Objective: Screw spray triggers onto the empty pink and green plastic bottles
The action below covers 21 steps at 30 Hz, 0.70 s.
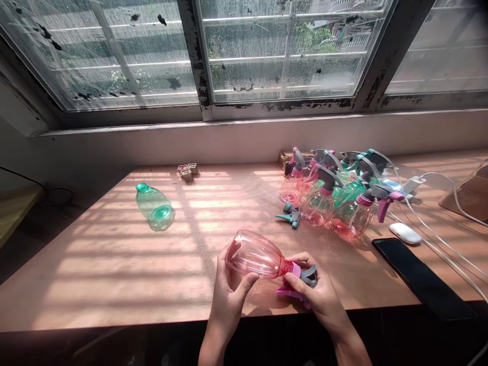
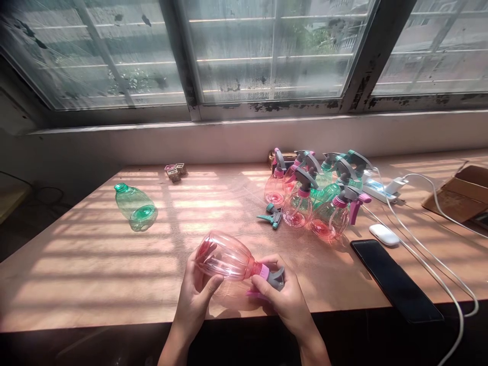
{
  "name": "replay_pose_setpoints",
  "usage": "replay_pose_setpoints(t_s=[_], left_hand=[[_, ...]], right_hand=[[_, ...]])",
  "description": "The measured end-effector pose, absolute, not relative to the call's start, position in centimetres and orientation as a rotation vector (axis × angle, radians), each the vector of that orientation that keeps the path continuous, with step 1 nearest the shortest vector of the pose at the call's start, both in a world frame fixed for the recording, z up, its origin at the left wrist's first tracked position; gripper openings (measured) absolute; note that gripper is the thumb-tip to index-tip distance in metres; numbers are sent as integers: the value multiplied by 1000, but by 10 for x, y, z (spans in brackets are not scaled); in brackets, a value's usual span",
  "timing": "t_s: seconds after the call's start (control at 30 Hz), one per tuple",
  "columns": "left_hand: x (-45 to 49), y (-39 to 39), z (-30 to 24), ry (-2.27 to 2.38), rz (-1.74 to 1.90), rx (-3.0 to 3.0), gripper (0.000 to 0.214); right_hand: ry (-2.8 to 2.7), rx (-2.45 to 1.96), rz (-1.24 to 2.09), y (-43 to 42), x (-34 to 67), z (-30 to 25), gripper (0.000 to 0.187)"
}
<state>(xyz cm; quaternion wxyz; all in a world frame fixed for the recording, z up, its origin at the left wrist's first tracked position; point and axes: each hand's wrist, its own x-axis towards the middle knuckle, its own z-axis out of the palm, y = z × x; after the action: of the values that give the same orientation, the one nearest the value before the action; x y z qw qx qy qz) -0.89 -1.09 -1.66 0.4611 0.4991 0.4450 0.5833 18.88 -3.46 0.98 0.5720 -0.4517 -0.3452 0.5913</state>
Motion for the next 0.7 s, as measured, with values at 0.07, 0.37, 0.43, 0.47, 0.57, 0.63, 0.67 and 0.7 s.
replay_pose_setpoints(t_s=[0.07,0.37,0.43,0.47,0.57,0.63,0.67,0.7], left_hand=[[-8,-11,-13,1105,1420,1202,70],[-9,-12,-9,1059,1374,1206,79],[-7,-14,-6,1041,1402,1186,79],[-5,-14,-4,1032,1406,1171,79],[-2,-15,1,1050,1403,1138,77],[-1,-14,1,1100,1411,1134,74],[-2,-13,-1,1121,1413,1136,73],[-2,-12,-3,1132,1407,1146,73]], right_hand=[[-780,-1060,1365,-34,189,9,42],[-731,-1064,1404,-33,190,8,47],[-790,-1060,1408,-33,190,9,45],[-819,-1062,1415,-34,190,9,44],[-861,-1077,1437,-35,190,10,44],[-857,-1083,1443,-35,190,10,45],[-852,-1084,1444,-34,190,10,45],[-844,-1083,1440,-34,190,10,45]])
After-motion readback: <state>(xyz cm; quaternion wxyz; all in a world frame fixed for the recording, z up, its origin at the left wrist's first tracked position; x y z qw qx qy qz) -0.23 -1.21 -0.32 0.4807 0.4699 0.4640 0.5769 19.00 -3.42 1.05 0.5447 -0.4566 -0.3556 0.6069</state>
